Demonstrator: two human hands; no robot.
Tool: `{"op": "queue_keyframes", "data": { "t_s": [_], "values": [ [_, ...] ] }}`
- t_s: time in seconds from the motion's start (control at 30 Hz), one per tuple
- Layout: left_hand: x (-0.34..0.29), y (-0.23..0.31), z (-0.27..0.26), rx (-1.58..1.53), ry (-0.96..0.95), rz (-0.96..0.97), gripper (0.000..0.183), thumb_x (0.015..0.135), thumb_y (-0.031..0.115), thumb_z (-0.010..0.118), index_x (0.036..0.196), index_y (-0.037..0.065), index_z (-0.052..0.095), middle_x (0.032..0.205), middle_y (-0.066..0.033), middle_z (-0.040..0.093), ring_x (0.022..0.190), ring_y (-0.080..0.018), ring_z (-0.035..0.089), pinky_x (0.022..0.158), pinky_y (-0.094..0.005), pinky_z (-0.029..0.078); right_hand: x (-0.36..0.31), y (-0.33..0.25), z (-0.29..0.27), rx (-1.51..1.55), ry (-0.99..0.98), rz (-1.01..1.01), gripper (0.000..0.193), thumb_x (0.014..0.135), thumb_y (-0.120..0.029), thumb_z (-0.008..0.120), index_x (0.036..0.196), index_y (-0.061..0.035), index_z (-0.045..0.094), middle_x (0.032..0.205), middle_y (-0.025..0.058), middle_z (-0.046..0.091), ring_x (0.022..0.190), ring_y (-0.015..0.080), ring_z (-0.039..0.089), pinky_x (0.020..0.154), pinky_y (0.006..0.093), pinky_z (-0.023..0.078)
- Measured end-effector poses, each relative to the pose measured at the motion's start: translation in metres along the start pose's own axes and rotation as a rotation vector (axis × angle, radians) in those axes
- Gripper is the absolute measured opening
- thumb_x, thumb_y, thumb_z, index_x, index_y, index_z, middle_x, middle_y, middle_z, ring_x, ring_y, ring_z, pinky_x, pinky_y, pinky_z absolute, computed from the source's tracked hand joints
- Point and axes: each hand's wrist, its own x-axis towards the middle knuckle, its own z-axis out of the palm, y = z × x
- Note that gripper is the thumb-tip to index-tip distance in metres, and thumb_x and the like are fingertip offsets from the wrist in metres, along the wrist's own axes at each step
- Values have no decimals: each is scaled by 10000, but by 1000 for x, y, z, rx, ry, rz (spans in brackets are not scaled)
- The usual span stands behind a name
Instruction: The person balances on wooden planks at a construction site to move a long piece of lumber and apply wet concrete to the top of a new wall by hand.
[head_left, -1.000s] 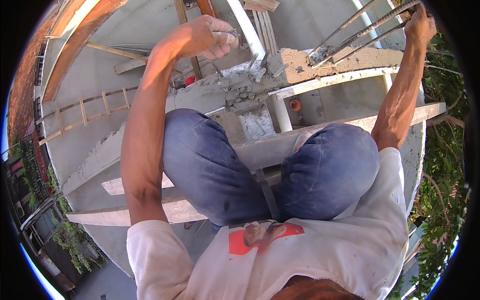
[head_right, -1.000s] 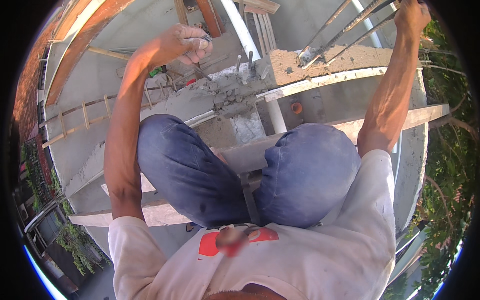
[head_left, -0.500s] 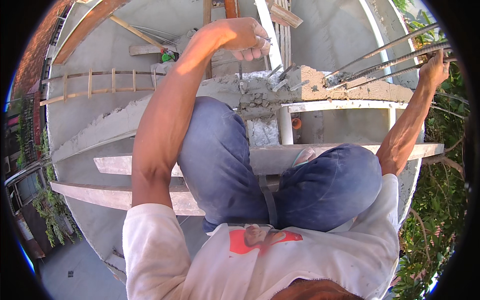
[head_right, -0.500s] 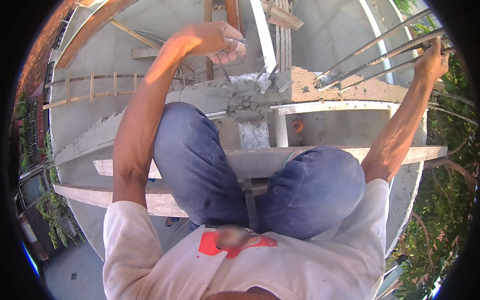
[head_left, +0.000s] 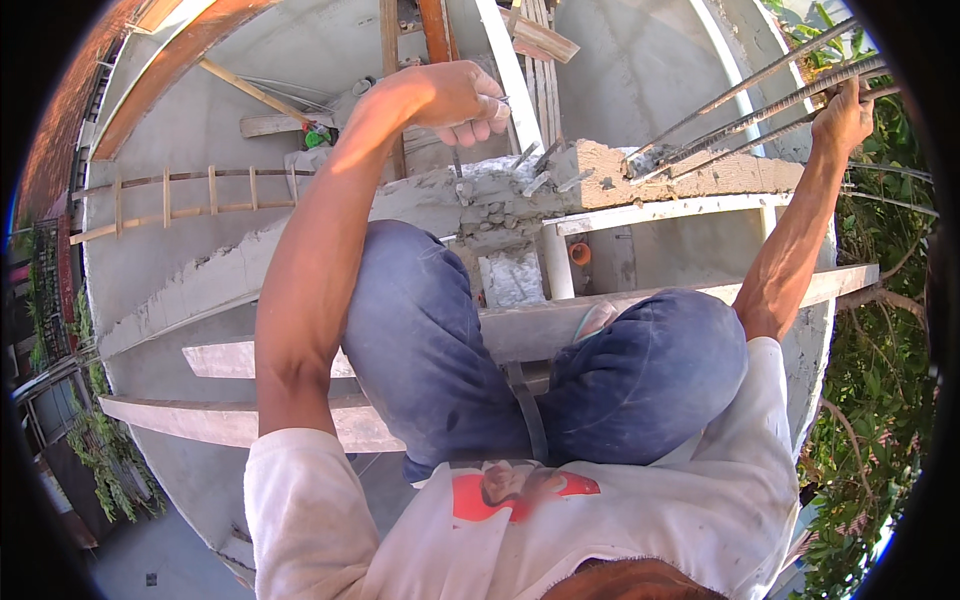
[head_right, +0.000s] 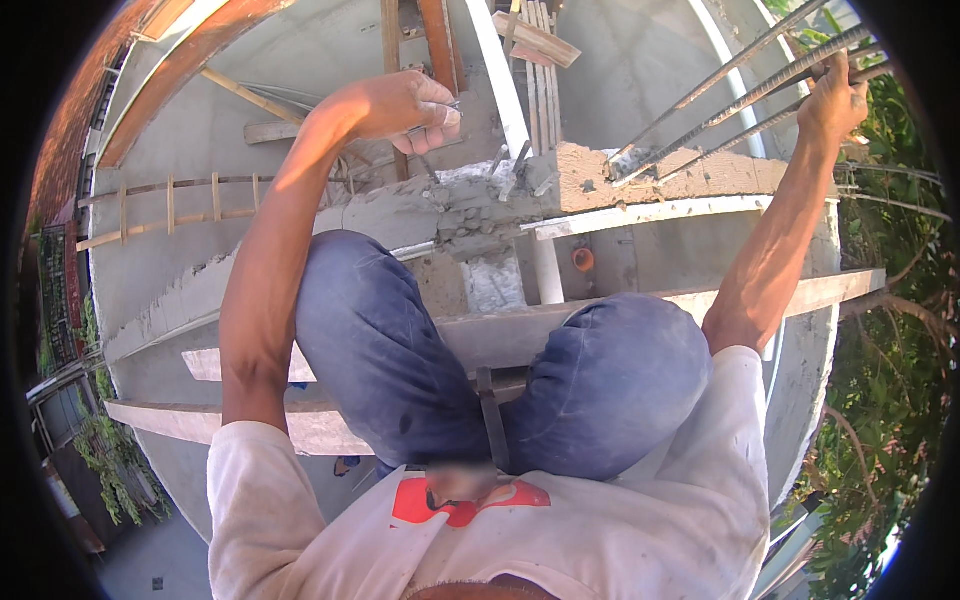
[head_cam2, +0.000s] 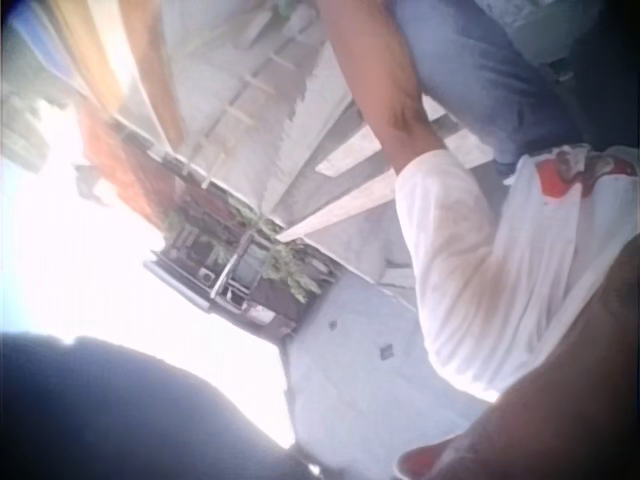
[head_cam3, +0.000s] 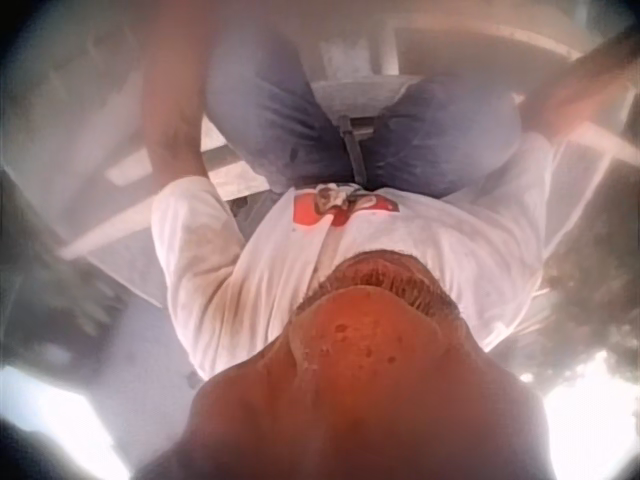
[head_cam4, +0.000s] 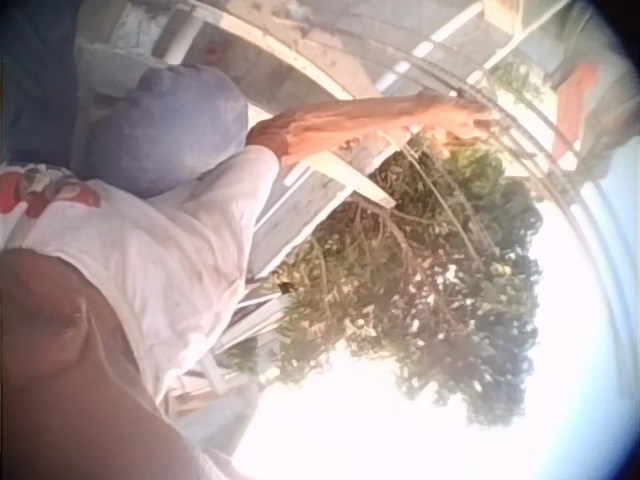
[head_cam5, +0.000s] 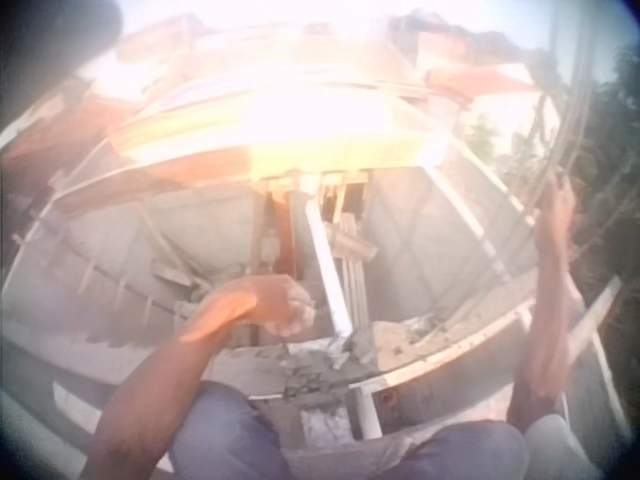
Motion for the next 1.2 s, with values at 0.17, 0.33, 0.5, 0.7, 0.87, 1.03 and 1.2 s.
{"op": "queue_keyframes", "data": {
  "t_s": [0.17,0.33,0.5,0.7,0.87,1.03,1.2],
  "values": [
    [-1,-2,4,-6,7,-3,295,1007,292,547,990,35,691,865,-51,675,797,-157,660,717,-311,571,-8,-4,3,-74,33,19,216,904,-124,707,1029,25,615,858,48,639,739,118,602,647,272,508],
    [-1,-3,6,5,-11,-1,287,1006,286,545,994,39,691,849,-39,675,791,-139,655,708,-300,571,5,10,-13,-190,-154,-155,532,916,-435,633,1127,50,580,817,67,570,672,153,516,609,354,459],
    [-8,-1,1,2,14,-15,274,1002,270,545,996,38,691,827,-31,660,771,-136,650,704,-294,572,-12,-17,8,-462,-142,-129,903,905,-664,568,1366,107,470,1213,343,571,1125,398,568,941,605,441],
    [16,15,5,19,48,82,261,1006,245,534,976,21,663,798,-34,626,698,-128,600,678,-292,538,-48,-72,23,-460,-29,-11,497,887,-448,581,1168,-39,608,1043,148,666,1031,280,620,945,423,445],
    [33,13,19,116,173,195,292,1015,268,488,978,25,645,782,-51,604,682,-127,563,628,-294,473,-43,-32,40,-145,130,163,388,755,-328,707,975,-16,639,910,186,685,877,315,661,820,423,496],
    [75,-38,35,-342,68,141,255,1043,324,512,971,87,573,791,-2,520,717,-113,518,713,-276,444,-21,-21,38,-188,205,174,371,662,-233,767,918,15,663,937,245,697,930,403,670,852,449,519],
    [97,-55,80,-322,-34,51,243,1030,262,497,949,48,579,795,-87,560,737,-208,575,702,-347,456,-26,-22,45,-258,80,200,354,684,-163,703,956,50,630,945,283,662,974,447,639,866,479,502]
  ]
}}
